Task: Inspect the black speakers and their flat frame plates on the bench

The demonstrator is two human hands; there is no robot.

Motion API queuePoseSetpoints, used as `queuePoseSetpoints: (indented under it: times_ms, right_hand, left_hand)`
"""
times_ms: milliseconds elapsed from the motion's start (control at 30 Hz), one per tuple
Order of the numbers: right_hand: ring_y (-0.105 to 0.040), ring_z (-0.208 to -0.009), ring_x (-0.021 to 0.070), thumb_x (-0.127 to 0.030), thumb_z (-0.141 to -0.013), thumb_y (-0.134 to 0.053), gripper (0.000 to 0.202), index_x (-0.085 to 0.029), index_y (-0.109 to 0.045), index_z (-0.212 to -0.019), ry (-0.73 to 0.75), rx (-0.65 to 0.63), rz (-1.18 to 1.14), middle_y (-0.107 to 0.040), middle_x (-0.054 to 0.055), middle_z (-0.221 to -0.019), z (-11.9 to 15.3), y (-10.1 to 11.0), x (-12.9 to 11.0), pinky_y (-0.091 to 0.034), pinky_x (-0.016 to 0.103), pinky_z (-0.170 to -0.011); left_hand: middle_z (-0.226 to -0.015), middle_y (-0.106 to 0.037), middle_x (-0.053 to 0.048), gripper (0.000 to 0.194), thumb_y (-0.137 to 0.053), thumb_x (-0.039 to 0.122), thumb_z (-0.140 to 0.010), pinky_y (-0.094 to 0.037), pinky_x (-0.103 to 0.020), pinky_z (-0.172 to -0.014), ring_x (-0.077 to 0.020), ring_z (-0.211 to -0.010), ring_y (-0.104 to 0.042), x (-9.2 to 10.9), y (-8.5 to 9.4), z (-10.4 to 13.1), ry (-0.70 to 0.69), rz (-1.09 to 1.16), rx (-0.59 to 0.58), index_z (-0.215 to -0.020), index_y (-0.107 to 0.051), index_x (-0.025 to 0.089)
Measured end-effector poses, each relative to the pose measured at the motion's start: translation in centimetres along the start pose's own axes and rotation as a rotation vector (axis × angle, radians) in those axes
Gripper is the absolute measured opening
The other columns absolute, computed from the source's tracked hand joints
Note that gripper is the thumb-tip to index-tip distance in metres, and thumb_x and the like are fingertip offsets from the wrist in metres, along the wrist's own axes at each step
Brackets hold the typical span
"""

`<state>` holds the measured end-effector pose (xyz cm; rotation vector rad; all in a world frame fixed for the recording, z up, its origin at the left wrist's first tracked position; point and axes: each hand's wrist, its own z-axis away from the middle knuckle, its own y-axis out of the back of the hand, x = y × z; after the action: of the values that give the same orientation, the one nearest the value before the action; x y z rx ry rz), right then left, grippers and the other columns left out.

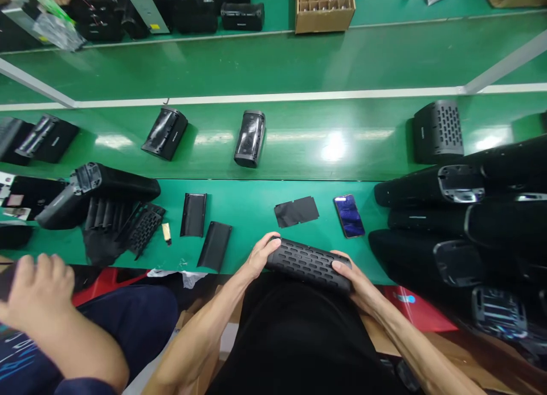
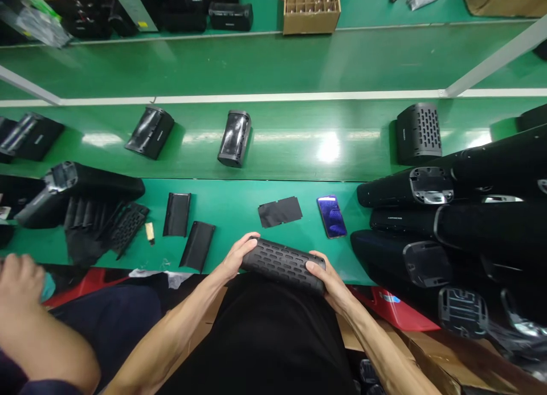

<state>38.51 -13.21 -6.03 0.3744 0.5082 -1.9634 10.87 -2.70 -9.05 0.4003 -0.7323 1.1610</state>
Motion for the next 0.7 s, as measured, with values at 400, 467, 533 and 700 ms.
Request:
queuePoseSetpoints:
  times_ms: [400,467,533,700]
  right_hand:
    - [-0.07,-0.118,0.032,-0.064,-0.068,-0.09,0.085,-0.031,-0.052,-0.138,-0.051,-0.127,0.031,-0.071,0.008,-0.133,-0.3,1.6,0.1,-0.053,0.045,-0.103]
    - [-0.067,-0.124,0.0339,-0.062,-0.068,-0.091,0.085,-0.029,-0.054,-0.138,-0.02,-0.169,0.092,-0.071,0.01,-0.134,-0.3,2.1,-0.3,-0.048,0.048,-0.11]
    - [-0.066,-0.124,0.0359,-0.061,-0.069,-0.091,0.084,-0.028,-0.055,-0.138,0.016,-0.18,0.135,-0.072,0.012,-0.131,-0.3,2.3,-0.7,-0.047,0.051,-0.111]
    - [-0.068,-0.117,0.036,-0.06,-0.068,-0.091,0.082,-0.027,-0.058,-0.135,0.077,-0.17,0.186,-0.073,0.011,-0.125,-0.4,2.2,-1.1,-0.048,0.052,-0.107]
  left_hand:
    - [-0.142,-0.063,-0.013,0.082,-0.072,0.063,-0.082,-0.039,-0.045,-0.117,-0.0354,-0.135,-0.055,-1.0,0.8,-0.6,-0.058,0.069,-0.098,-0.148,-0.054,0.019]
    - [-0.148,-0.059,-0.012,0.086,-0.071,0.063,-0.083,-0.036,-0.046,-0.119,-0.0356,-0.14,-0.051,-1.0,1.0,-0.6,-0.069,0.086,-0.137,-0.154,-0.049,0.021]
    - [-0.154,-0.055,-0.012,0.096,-0.075,0.06,-0.082,-0.035,-0.046,-0.121,-0.0354,-0.143,-0.048,-0.7,1.2,-0.3,-0.089,0.127,-0.217,-0.162,-0.036,0.023]
    - [-0.147,-0.058,-0.013,0.098,-0.081,0.055,-0.077,-0.039,-0.049,-0.118,-0.0375,-0.136,-0.054,0.5,1.6,0.3,-0.157,0.061,-0.238,-0.159,-0.04,0.021]
